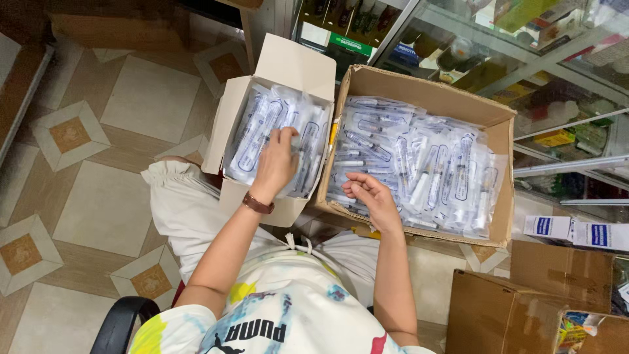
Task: The person transfers individually wrapped syringes from a large cardboard box into a smaller white box. They arrange the syringes neatly in rows, then close the lid of the smaller box.
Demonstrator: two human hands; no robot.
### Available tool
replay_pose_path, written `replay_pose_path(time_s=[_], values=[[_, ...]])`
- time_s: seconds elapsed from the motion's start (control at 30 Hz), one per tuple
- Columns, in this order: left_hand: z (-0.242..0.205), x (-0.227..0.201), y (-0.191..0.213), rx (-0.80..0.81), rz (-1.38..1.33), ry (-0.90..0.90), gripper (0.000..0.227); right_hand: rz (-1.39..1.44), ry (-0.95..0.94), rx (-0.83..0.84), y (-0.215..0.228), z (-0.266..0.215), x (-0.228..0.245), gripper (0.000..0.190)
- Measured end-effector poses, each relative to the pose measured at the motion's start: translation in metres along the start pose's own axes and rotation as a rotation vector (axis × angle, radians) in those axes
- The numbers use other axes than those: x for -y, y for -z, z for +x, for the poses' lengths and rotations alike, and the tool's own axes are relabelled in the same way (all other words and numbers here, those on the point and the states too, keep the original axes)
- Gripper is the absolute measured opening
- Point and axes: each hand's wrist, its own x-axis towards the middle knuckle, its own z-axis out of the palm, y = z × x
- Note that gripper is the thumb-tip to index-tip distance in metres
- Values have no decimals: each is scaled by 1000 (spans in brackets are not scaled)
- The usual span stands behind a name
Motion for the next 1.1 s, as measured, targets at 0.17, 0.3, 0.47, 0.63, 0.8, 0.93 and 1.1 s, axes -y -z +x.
replay_pose_path(time_s=[0.17, 0.3, 0.47, 0.63, 0.8, 0.93, 1.1], values=[[-1, -14, 5, -88, 524, -100, 79, -8, 7, -2, 0, 0, 0, 35], [3, 2, -25, -32, 663, -73, 67, -10, 8, -6, 0, -1, 2, 36], [1, 27, -52, -168, 567, -137, 70, -5, 17, -3, -1, -3, 5, 36], [15, 30, -53, 40, 410, 84, 72, -12, 12, -9, -3, -2, 6, 36], [30, 45, -61, 8, 342, 107, 63, -15, -2, -21, -3, -3, 6, 34], [28, 34, -37, 47, 329, 118, 60, -18, 14, -32, -3, -4, 7, 34], [11, 33, -11, -26, 425, -153, 60, -1, 21, -21, -2, -2, 3, 34]])
